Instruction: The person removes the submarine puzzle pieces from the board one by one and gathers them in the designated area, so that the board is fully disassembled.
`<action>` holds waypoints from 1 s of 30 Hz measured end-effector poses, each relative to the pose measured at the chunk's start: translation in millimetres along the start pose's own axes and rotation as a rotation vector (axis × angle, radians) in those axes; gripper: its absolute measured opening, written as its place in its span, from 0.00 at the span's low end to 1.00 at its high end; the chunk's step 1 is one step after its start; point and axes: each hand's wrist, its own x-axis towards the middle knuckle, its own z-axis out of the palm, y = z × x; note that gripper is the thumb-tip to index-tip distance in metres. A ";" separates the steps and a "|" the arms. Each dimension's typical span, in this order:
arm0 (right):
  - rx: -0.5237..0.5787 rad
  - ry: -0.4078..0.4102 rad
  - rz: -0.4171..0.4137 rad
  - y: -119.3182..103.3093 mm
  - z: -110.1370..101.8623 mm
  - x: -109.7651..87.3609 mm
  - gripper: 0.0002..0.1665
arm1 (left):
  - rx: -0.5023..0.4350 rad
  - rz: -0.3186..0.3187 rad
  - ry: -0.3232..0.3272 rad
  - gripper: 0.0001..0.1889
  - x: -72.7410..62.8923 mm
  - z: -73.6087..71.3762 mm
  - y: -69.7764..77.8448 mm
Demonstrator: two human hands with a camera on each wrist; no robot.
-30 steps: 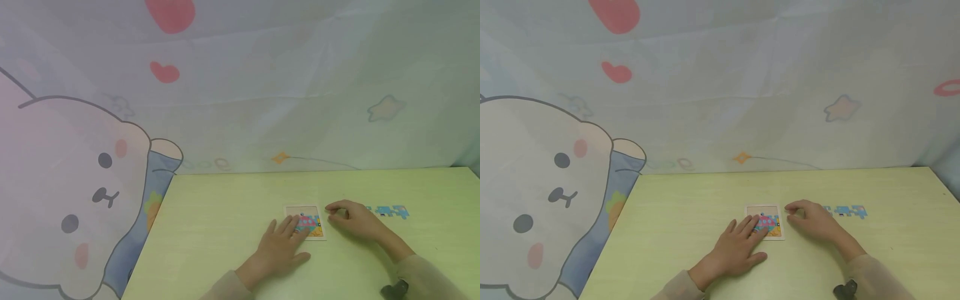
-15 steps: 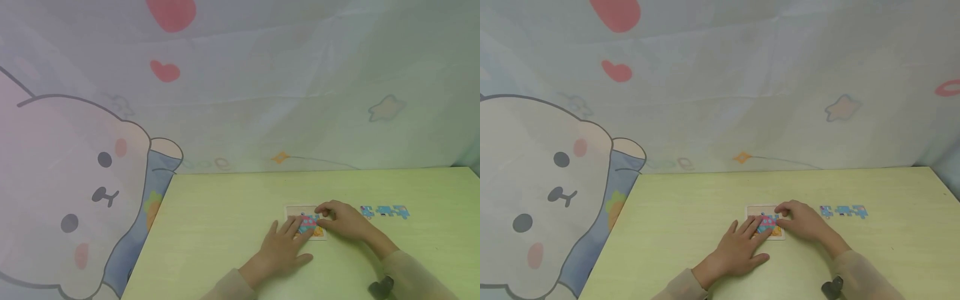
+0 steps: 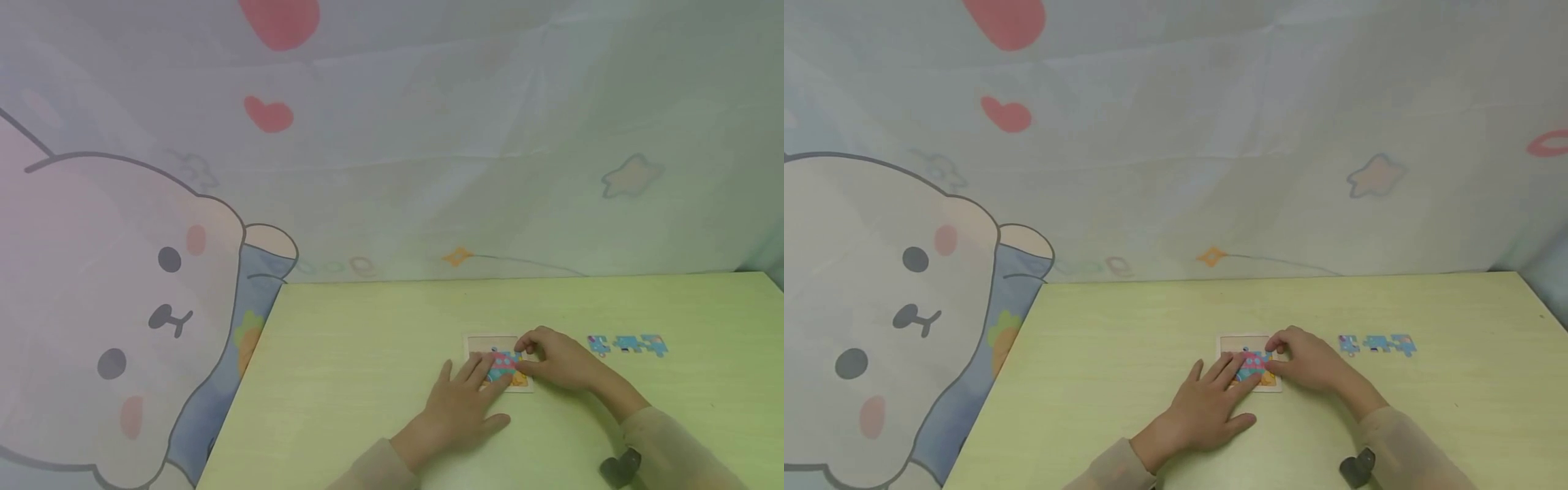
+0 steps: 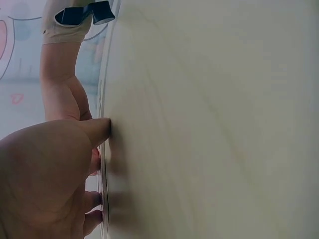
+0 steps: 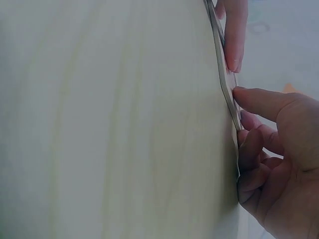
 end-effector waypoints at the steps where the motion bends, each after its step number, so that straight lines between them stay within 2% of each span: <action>1: 0.001 -0.002 -0.001 -0.1 -0.1 -0.1 0.16 | 0.001 -0.001 -0.003 0.34 -0.2 -0.3 0.0; 12: 0.079 0.015 0.008 -2.5 -0.8 -2.7 0.14 | 0.000 0.000 -0.015 0.35 -0.2 -2.8 1.1; 21: 0.114 0.038 -0.019 -0.1 0.6 -3.3 0.07 | -0.009 -0.012 -0.032 0.35 -0.1 -3.0 1.1; 30: 0.139 0.078 -0.040 2.5 2.5 -5.7 0.05 | -0.004 -0.009 -0.027 0.35 0.5 -1.4 1.0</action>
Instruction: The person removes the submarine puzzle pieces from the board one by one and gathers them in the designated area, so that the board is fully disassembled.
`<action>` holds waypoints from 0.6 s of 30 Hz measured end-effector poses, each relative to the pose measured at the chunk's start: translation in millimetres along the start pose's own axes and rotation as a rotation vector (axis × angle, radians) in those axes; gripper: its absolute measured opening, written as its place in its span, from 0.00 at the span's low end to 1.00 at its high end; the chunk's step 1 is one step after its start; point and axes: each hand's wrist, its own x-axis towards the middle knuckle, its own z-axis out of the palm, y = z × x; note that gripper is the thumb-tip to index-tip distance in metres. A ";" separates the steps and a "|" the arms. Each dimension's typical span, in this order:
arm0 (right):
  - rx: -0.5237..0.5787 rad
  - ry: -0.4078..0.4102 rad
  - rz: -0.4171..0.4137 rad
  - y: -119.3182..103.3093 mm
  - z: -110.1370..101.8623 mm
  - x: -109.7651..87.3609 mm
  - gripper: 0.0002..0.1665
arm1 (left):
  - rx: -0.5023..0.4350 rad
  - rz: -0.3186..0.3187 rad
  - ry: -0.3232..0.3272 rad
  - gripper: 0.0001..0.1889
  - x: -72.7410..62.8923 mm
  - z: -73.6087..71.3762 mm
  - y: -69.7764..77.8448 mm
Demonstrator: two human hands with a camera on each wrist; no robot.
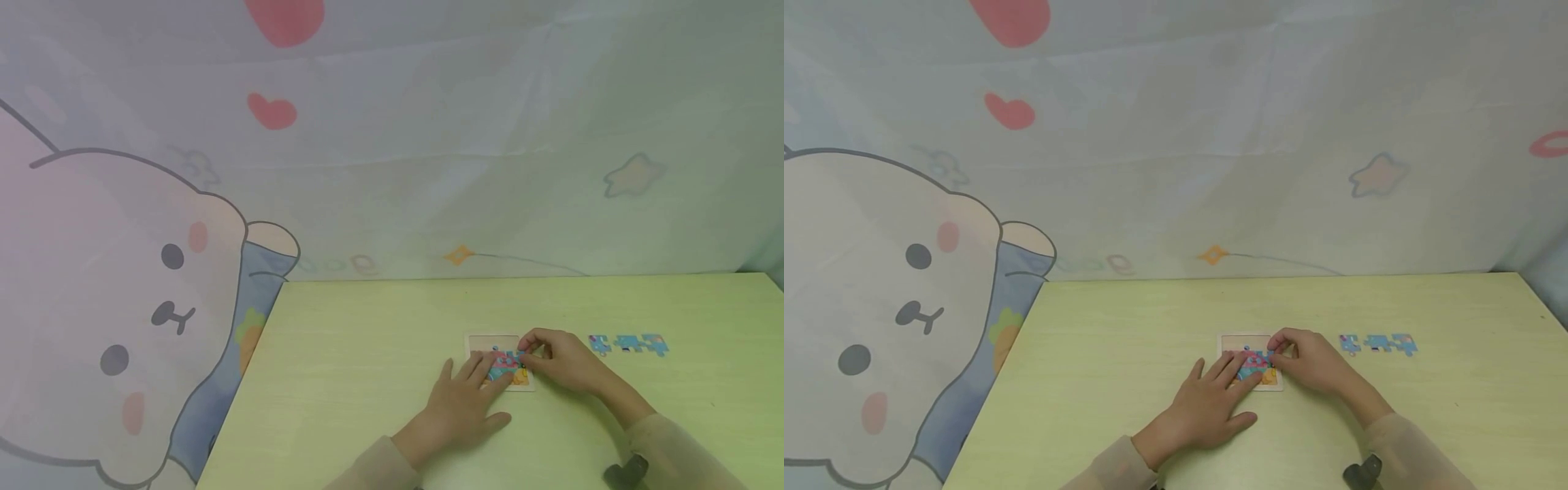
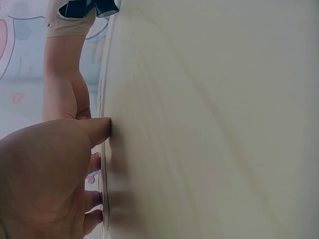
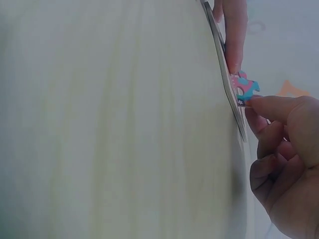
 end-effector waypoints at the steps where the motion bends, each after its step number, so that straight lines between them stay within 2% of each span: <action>1: 0.000 0.003 -0.002 0.2 0.0 -0.4 0.05 | -0.003 0.001 0.000 0.35 -0.1 0.1 0.0; 18: -0.023 0.029 -0.018 -1.7 0.7 -2.9 0.05 | -0.011 -0.002 -0.009 0.35 2.0 -3.1 0.3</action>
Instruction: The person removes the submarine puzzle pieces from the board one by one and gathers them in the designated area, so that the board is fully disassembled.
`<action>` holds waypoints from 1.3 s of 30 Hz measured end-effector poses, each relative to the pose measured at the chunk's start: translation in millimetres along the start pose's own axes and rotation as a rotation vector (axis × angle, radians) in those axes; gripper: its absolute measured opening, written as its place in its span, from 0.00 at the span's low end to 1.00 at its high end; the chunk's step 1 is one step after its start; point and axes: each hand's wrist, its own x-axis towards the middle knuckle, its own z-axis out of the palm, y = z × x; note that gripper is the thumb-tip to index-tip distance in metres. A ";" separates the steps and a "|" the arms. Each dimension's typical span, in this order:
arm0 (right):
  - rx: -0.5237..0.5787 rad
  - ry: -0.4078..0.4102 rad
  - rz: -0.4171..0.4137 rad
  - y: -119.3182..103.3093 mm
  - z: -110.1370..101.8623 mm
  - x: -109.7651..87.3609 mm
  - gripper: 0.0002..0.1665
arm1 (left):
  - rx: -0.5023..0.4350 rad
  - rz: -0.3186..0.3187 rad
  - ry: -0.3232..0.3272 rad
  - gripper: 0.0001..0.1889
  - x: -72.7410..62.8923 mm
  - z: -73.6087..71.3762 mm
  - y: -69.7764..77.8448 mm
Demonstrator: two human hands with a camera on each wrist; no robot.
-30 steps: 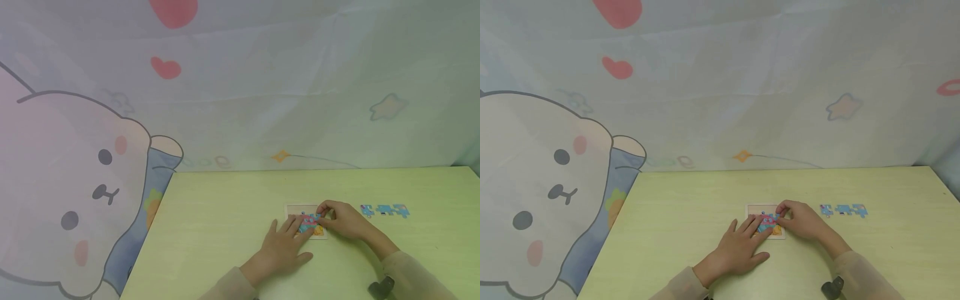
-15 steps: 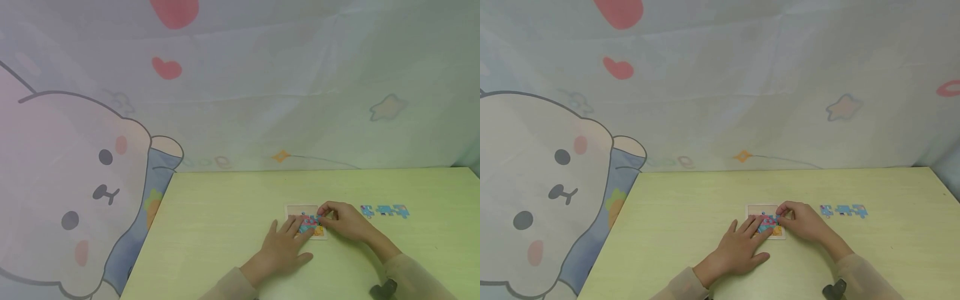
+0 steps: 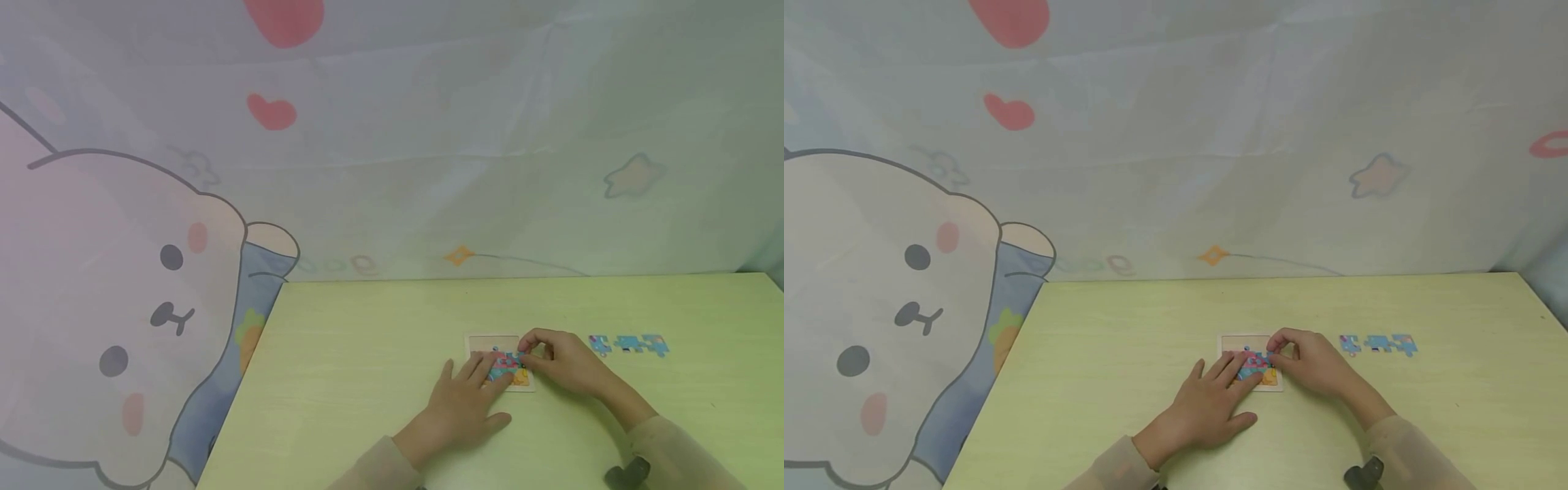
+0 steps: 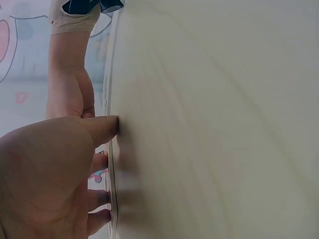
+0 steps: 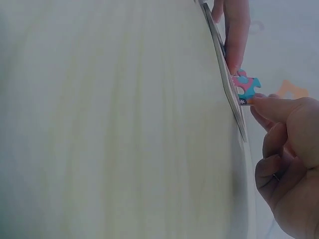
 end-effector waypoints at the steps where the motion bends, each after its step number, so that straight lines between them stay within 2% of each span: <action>1: -0.002 0.006 0.000 -0.2 -0.1 0.1 0.05 | -0.004 0.001 0.001 0.35 0.0 -0.1 0.1; 8: 0.011 0.046 0.061 -1.5 -6.5 -1.3 0.04 | -0.019 -0.002 0.001 0.35 -0.6 -2.5 1.2; 15: 0.041 0.064 0.101 2.8 -24.2 -10.2 0.08 | -0.009 -0.005 0.002 0.35 -1.2 -1.8 1.2; 21: 0.026 0.087 0.110 14.4 -46.2 -24.9 0.09 | -0.019 -0.005 0.009 0.35 -2.1 -2.2 0.8; 29: -0.023 0.096 0.174 32.2 -81.7 -49.4 0.14 | -0.020 -0.002 0.009 0.34 -4.3 -2.8 0.4; 39: -0.085 0.144 0.222 70.7 -114.2 -84.9 0.16 | -0.015 0.011 0.016 0.34 -5.6 -4.4 1.0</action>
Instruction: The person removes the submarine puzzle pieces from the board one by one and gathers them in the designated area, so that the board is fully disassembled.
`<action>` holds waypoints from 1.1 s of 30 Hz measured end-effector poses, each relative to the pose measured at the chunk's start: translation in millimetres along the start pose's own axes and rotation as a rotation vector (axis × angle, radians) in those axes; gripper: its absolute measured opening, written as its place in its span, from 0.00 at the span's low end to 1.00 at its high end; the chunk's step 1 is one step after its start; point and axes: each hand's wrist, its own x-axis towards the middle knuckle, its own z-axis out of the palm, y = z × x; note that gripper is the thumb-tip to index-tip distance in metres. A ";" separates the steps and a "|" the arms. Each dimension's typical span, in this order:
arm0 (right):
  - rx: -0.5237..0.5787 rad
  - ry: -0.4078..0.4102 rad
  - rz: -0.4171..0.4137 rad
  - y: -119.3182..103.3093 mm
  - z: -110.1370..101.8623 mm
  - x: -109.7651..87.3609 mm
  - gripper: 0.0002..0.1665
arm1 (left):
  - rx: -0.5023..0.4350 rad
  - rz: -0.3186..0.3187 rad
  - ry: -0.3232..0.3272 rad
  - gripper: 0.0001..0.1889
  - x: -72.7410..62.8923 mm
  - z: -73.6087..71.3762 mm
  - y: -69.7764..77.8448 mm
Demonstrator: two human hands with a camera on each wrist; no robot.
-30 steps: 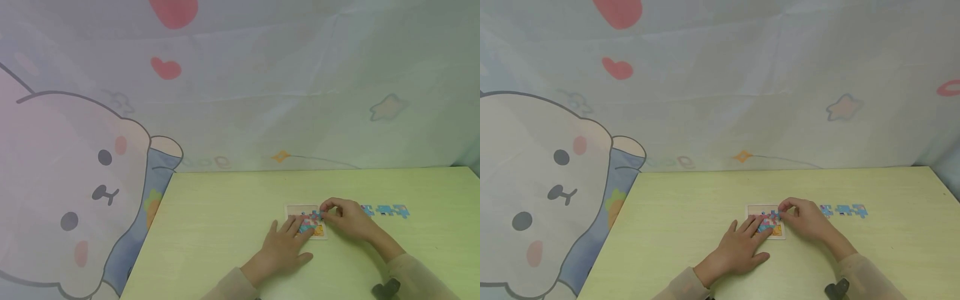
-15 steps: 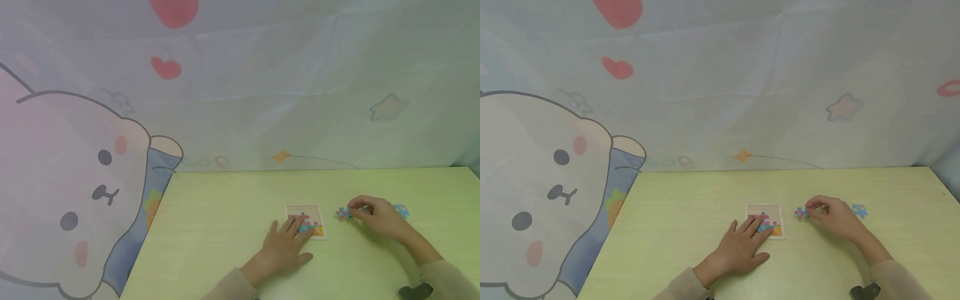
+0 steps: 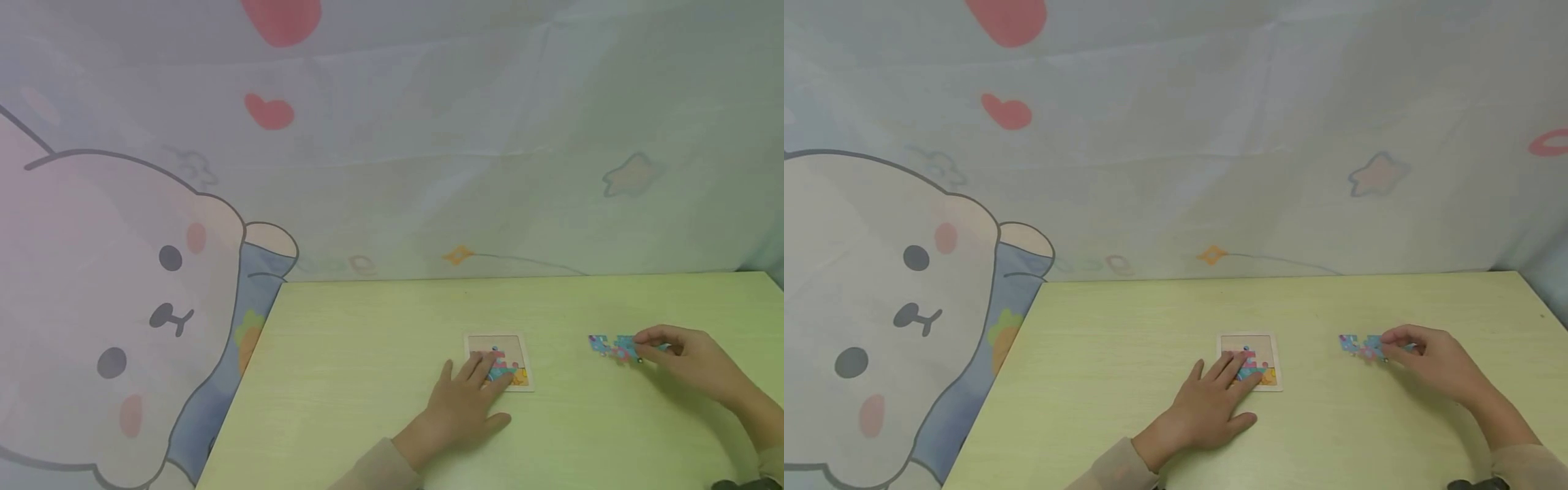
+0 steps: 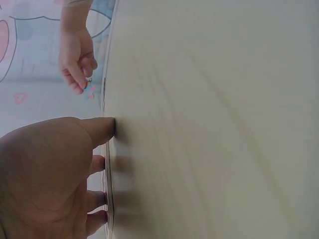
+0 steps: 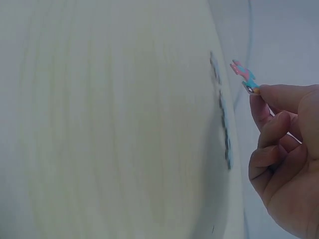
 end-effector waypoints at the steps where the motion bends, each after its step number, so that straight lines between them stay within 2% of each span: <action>1: -0.012 0.000 0.004 4.7 -2.4 -1.6 0.17 | -0.002 -0.001 -0.002 0.34 0.0 -0.4 0.4; 10: -0.075 0.005 0.106 37.2 -16.7 -13.5 0.23 | -0.013 -0.003 -0.004 0.34 -1.0 -1.2 0.9; 14: -0.083 -0.039 0.182 43.9 -22.9 -15.1 0.30 | -0.008 0.002 -0.002 0.34 -2.0 -1.8 0.9; 17: -0.099 -0.062 0.201 46.3 -25.4 -14.4 0.29 | -0.001 0.005 -0.001 0.34 -1.9 -1.3 0.3; 26: -0.114 -0.116 0.170 48.7 -28.0 -12.5 0.25 | 0.008 0.005 -0.005 0.34 -0.7 0.1 -0.3; 33: -0.133 -0.118 0.151 47.9 -29.0 -11.0 0.23 | 0.018 -0.003 -0.007 0.35 1.1 3.3 -0.1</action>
